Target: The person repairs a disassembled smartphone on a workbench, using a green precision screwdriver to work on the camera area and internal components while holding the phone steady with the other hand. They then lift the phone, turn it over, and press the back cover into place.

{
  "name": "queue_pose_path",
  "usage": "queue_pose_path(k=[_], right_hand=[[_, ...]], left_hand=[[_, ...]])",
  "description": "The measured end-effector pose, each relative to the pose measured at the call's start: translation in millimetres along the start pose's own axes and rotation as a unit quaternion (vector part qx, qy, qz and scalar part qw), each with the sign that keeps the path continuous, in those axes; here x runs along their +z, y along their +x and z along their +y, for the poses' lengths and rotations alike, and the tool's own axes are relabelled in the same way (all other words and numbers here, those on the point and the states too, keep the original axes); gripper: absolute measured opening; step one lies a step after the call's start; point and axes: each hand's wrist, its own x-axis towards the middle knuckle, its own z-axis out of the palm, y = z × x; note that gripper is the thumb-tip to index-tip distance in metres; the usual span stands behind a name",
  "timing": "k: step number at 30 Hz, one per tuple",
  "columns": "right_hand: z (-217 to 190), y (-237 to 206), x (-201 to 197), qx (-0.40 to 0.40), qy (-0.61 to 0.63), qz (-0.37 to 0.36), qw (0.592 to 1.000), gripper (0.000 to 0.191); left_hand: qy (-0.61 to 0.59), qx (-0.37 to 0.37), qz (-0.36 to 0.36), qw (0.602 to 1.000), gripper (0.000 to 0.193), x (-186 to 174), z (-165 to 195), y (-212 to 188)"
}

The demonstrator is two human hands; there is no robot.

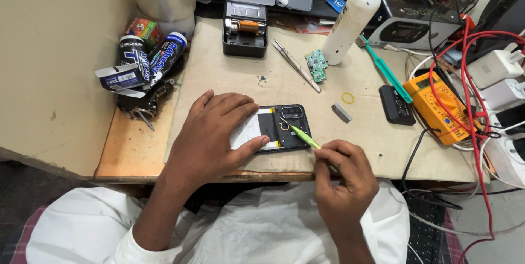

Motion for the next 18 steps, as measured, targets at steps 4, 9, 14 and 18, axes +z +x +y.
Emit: queue_pose_path(k=[4,9,14,18], right_hand=[[-0.9,-3.8,4.3,-0.038,-0.020,0.007,0.999,0.018],[0.2,-5.9,4.3,-0.092,-0.035,-0.004,0.995,0.021],[3.0,-7.7,2.3,-0.120,-0.048,-0.006,0.992,0.024],[3.3,-9.0,1.5,-0.126,-0.044,-0.005,0.991,0.025]], left_hand=[[-0.002,0.000,0.002,1.000,0.059,0.2,-0.2,-0.1],[-0.001,0.003,0.006,1.000,0.059,0.4,0.0,-0.6],[-0.001,0.002,0.008,1.000,0.058,0.5,0.3,-0.8],[-0.001,0.004,0.009,1.000,0.059,0.6,0.1,-0.7]])
